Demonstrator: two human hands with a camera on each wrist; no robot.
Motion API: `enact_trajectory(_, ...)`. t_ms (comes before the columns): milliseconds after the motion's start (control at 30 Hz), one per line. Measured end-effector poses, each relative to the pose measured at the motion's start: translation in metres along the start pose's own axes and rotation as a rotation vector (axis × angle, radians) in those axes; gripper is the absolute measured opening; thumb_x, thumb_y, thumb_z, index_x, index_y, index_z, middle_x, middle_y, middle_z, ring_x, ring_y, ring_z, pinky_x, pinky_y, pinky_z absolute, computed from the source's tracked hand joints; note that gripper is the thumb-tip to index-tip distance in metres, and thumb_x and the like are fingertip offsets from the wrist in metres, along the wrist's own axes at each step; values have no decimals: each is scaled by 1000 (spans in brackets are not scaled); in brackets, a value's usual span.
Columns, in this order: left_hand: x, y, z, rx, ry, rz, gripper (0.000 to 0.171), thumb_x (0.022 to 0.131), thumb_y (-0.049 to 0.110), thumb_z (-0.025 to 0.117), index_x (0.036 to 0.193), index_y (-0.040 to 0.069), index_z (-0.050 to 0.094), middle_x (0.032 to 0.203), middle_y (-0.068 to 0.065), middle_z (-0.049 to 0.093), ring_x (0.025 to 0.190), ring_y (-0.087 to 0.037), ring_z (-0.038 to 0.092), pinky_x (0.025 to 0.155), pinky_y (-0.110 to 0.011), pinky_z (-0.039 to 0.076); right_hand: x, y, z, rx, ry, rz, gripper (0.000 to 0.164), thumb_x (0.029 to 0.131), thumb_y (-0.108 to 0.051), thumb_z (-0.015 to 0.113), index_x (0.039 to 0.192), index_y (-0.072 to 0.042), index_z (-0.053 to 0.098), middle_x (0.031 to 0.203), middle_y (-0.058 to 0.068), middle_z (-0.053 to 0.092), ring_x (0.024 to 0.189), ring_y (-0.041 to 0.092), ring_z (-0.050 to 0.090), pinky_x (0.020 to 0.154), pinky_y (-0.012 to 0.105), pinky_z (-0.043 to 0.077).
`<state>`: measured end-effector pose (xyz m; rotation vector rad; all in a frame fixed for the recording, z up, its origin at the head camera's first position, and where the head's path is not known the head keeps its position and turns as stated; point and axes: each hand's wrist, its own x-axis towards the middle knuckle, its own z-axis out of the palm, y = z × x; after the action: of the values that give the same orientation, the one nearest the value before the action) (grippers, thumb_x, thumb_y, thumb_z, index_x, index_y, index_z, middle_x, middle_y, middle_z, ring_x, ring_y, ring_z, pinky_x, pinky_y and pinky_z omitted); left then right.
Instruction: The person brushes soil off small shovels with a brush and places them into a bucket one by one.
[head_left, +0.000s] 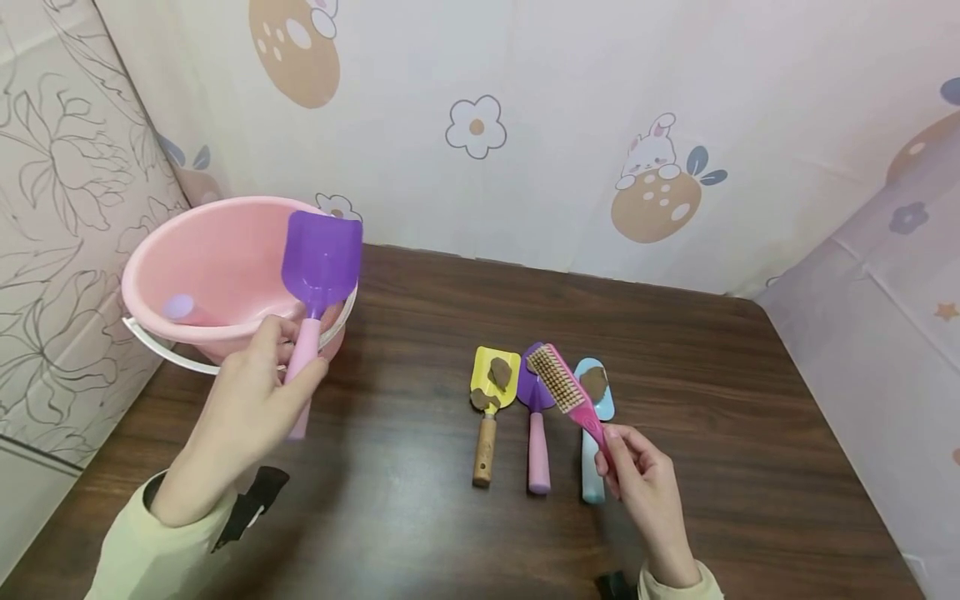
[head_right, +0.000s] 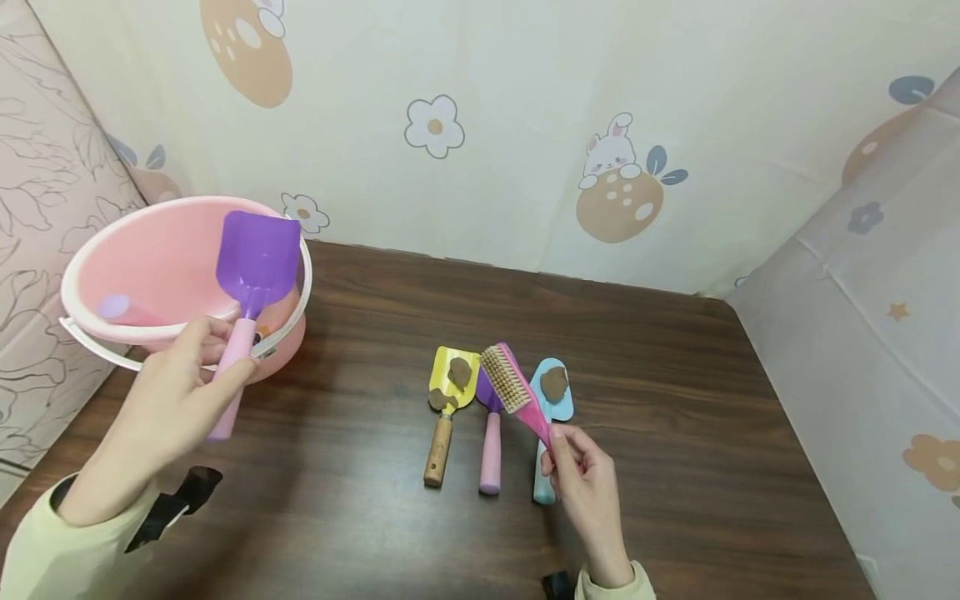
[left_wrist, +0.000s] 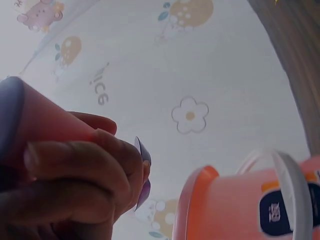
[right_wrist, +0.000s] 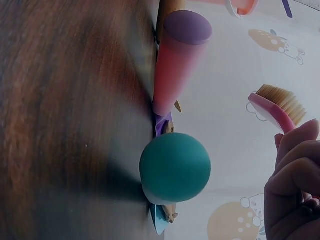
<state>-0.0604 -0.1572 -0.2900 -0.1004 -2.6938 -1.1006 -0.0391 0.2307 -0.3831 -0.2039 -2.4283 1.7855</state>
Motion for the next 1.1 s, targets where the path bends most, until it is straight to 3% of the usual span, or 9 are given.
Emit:
enact_trajectory(133, 2, -6, -8, 46, 23, -11, 30, 90, 22, 57, 111, 2, 49, 92, -14, 70, 69, -15, 61, 60, -26, 43, 0, 0, 0, -4, 0, -7, 26, 100, -17, 47, 98, 6, 60, 58, -1, 52, 41, 7, 38, 36, 32, 29)
enact_trajectory(400, 7, -12, -30, 129, 6, -74, 29, 91, 25, 52, 109, 3, 47, 75, -6, 66, 59, -14, 52, 54, -27, 37, 0, 1, 0, 5, 1, -7, 26, 100, -16, 47, 98, 7, 60, 58, -1, 52, 42, 6, 38, 36, 32, 28)
enact_trajectory(533, 12, -16, -41, 173, -19, -57, 29, 91, 27, 54, 104, 2, 46, 67, -3, 58, 58, -15, 48, 52, -28, 34, -1, 1, 0, 18, 5, -9, 26, 100, -16, 48, 98, 7, 60, 57, -1, 52, 42, 5, 38, 36, 32, 28)
enact_trajectory(700, 21, -20, -53, 216, -80, -9, 30, 91, 28, 55, 97, 0, 46, 61, -1, 56, 54, -14, 48, 49, -28, 34, -1, 2, 0, 19, 2, -10, 26, 100, -16, 48, 99, 7, 60, 58, -1, 52, 42, 6, 38, 36, 32, 28)
enact_trajectory(933, 38, -24, -73, 264, -201, -45, 32, 93, 30, 51, 99, -1, 45, 57, -3, 53, 49, -13, 49, 46, -28, 35, -3, 2, -1, 21, 4, -1, 27, 100, -17, 48, 100, 7, 60, 58, 0, 52, 42, 7, 38, 36, 31, 28)
enact_trajectory(1100, 52, -27, -82, 299, -309, -35, 35, 94, 31, 52, 101, -2, 45, 60, -3, 52, 50, -13, 47, 46, -28, 35, -3, 2, -2, 16, 2, -3, 26, 100, -17, 48, 99, 7, 60, 58, -1, 52, 42, 6, 38, 36, 32, 28)
